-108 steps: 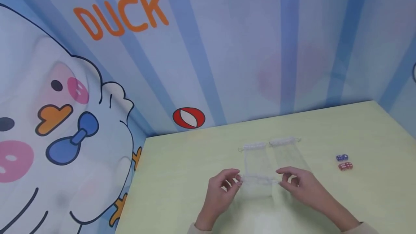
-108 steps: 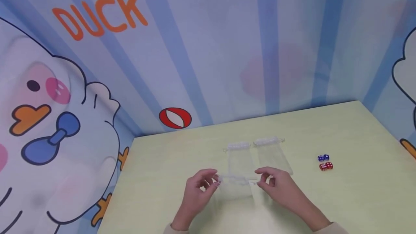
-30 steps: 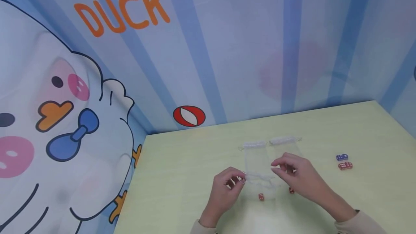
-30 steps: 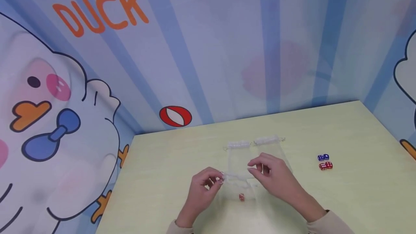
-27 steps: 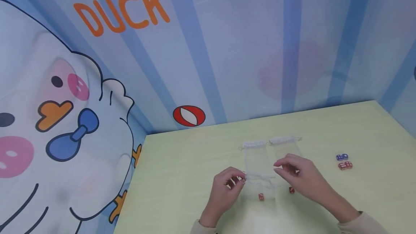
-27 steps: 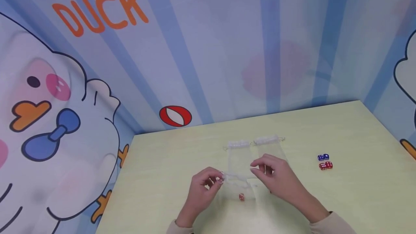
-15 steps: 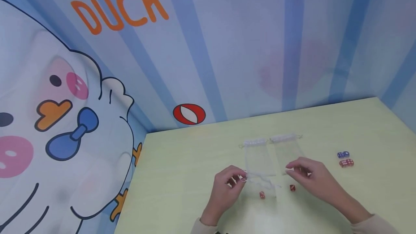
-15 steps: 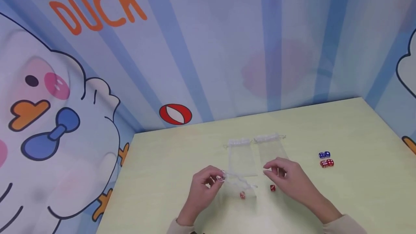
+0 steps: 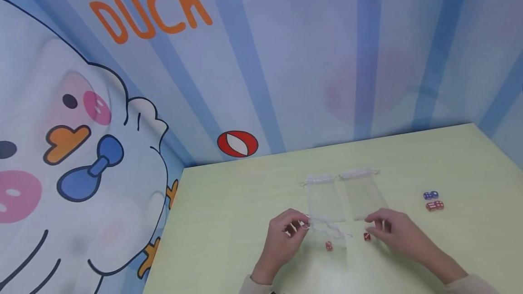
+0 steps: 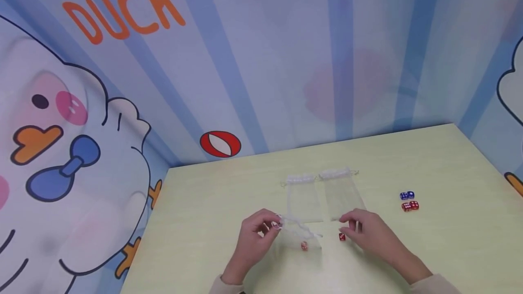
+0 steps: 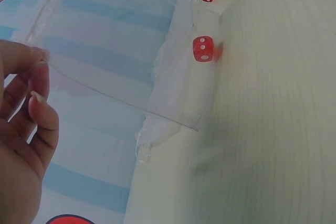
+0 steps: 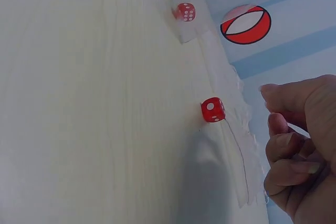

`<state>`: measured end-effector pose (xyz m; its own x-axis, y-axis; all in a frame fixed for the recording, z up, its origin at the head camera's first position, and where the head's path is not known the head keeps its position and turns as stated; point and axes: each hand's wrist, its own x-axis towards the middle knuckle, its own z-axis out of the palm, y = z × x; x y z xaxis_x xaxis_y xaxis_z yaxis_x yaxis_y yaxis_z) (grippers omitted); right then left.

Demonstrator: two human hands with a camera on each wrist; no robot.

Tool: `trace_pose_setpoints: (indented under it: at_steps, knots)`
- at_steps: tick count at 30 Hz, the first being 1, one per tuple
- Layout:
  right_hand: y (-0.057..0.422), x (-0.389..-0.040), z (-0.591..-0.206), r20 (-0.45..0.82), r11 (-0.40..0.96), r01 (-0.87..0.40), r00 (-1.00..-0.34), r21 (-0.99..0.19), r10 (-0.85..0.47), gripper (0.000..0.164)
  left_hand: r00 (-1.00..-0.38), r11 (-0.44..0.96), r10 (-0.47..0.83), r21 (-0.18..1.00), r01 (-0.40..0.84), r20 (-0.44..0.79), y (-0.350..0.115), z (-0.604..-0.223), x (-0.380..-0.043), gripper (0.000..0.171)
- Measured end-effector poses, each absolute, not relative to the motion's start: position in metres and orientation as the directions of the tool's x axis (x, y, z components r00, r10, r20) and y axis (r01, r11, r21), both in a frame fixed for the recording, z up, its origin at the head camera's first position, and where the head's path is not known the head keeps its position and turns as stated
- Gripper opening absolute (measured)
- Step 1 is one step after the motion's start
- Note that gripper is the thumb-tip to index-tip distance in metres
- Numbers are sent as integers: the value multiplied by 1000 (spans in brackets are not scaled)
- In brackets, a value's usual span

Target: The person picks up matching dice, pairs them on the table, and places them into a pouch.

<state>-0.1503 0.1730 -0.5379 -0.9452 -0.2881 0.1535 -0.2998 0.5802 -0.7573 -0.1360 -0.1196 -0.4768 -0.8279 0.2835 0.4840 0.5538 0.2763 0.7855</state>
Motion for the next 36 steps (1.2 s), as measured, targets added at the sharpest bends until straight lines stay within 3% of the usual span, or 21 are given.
trace_pose_setpoints:
  at_steps: [10, 36]
  knots:
    - [173, -151, -554, 47, 610, -242, -947, -754, -317, 14, -831, 275, 286, 790, 548, 477, -122, -478, -136, 18]
    - [169, -149, -557, 86, 677, -298, -941, -673, -328, 4, -832, 263, 272, 795, 547, 483, -122, -482, -135, 15]
